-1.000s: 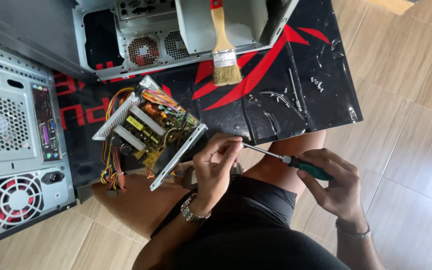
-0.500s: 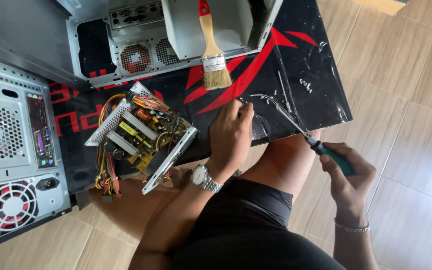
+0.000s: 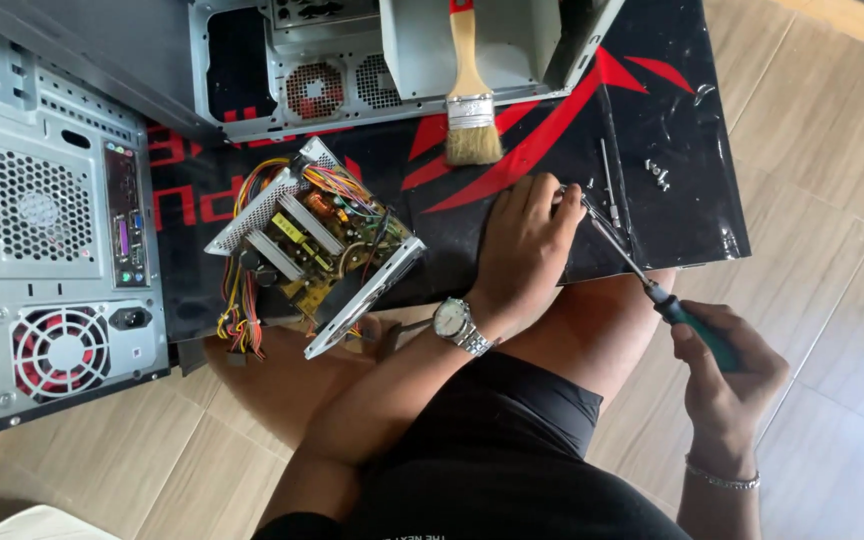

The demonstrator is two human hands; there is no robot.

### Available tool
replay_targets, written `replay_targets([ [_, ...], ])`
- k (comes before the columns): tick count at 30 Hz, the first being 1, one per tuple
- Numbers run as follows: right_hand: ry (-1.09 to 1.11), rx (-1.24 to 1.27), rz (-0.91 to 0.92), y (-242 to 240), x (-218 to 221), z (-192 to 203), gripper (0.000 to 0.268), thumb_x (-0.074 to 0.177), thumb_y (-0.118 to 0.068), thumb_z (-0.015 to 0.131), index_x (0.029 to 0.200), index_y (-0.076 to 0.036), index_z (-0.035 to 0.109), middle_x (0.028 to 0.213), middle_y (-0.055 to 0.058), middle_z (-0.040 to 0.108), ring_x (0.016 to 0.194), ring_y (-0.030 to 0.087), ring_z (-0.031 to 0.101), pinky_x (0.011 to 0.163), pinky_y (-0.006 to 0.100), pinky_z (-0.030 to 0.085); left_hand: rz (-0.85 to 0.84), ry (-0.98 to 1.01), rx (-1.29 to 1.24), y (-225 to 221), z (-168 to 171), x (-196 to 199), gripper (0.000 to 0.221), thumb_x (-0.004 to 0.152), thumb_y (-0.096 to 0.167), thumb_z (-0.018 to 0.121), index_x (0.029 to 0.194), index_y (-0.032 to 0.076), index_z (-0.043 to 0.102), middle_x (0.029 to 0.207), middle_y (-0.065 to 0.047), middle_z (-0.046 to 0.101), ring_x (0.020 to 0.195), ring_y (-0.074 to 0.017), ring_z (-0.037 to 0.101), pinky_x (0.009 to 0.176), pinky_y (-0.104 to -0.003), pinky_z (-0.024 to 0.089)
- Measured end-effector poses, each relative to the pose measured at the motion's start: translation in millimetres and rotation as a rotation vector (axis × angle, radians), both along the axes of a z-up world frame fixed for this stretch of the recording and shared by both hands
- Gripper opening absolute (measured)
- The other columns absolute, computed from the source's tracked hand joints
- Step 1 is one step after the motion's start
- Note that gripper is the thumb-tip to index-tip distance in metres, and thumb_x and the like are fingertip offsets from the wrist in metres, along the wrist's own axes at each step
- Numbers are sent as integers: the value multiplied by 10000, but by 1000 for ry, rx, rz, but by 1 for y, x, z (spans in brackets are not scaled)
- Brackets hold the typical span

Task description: Disassembling a power supply unit from a computer case using a screwdriver and cleaning the internal circuitry with a brush.

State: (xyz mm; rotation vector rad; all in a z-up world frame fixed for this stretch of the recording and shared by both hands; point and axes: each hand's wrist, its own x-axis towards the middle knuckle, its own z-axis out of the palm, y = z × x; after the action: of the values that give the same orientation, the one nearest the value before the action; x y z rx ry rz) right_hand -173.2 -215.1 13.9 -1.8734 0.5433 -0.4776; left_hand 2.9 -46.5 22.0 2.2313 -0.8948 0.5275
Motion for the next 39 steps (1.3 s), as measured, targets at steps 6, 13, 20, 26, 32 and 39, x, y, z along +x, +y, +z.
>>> replay_targets([
  [6, -24, 48, 9, 2, 2, 2, 234, 958, -97, 710, 1124, 67, 696, 885, 119, 634, 740, 167, 550, 662, 256, 461, 7, -12, -17, -2, -11, 6, 125, 972, 18, 709, 995, 34, 587, 918, -103, 548, 823, -297, 567, 693, -427, 479],
  [13, -27, 23, -23, 1, -5, 6, 220, 964, -108, 700, 1093, 69, 699, 827, 109, 618, 700, 153, 535, 639, 249, 445, -98, -36, -122, 13, 5, -2, 105, 1018, -22, 640, 938, 39, 611, 975, -78, 593, 833, -255, 573, 755, -390, 464],
  [20, -139, -24, 209, 8, -7, 35, 177, 877, -92, 718, 963, 60, 689, 937, 168, 702, 827, 260, 699, 759, 294, 562, -271, 389, -520, 65, 27, -38, 99, 989, 4, 686, 1087, -7, 689, 1007, -116, 749, 900, -219, 745, 855, -311, 624],
  [26, -184, -21, 416, 15, 5, 48, 176, 808, -106, 724, 914, 34, 710, 872, 162, 711, 719, 244, 715, 659, 266, 586, -286, 507, -743, 103, 26, -61, 156, 921, -31, 754, 1056, 12, 690, 985, -130, 720, 905, -221, 726, 849, -320, 643],
  [32, -191, 7, 459, 25, 8, 42, 177, 800, -93, 733, 926, 29, 711, 892, 168, 715, 731, 246, 723, 673, 269, 604, -334, 666, -900, 121, 24, -72, 179, 927, -75, 734, 1076, 22, 715, 1026, -125, 697, 932, -209, 718, 848, -291, 675],
  [39, -196, -34, 476, 34, 6, 46, 162, 789, -82, 750, 905, 23, 712, 893, 174, 714, 700, 240, 715, 664, 265, 597, -325, 619, -776, 128, 32, -71, 104, 962, -33, 690, 1062, -4, 697, 1002, -149, 670, 900, -226, 702, 786, -298, 703],
])
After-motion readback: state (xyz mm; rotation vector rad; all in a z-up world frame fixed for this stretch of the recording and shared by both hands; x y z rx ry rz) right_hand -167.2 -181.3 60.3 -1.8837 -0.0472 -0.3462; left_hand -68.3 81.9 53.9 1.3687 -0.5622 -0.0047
